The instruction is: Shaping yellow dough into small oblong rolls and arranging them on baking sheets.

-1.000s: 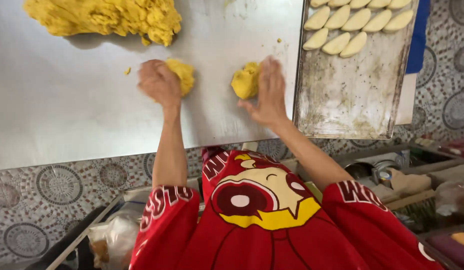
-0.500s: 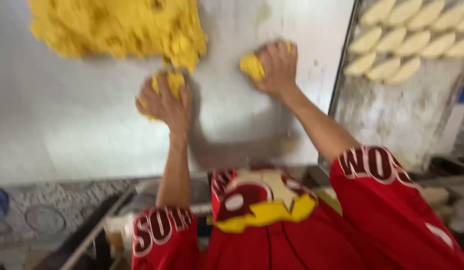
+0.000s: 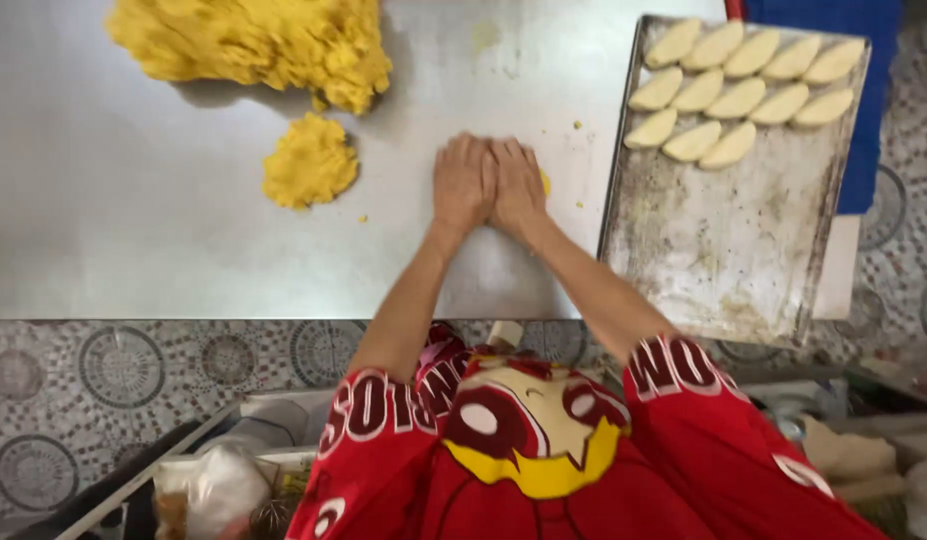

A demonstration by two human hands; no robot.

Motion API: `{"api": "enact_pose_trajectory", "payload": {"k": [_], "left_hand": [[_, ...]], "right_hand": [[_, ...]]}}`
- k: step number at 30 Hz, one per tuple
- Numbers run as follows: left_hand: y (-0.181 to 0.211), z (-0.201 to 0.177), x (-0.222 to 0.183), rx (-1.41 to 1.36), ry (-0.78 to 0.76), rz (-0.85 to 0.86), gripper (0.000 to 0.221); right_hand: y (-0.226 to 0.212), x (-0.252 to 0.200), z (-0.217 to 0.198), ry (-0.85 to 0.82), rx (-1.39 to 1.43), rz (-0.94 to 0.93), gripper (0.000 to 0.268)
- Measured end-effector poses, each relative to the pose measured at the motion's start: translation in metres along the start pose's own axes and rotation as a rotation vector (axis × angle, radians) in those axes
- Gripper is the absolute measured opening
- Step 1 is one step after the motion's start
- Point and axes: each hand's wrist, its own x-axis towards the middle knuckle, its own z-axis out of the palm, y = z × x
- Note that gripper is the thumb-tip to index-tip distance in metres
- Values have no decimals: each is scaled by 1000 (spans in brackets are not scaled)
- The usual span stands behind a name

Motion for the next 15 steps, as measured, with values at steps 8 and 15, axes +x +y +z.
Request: {"api": "enact_pose_trajectory", "payload": {"k": [8,15], "left_hand": [[91,-62,-118,69,-329,47,61],[-13,24,115,234,-387,-43,60]], "right_hand": [[-74,-113,-50,-127,-3,78,61],[68,95,-21,-146,-254,346,58]]}}
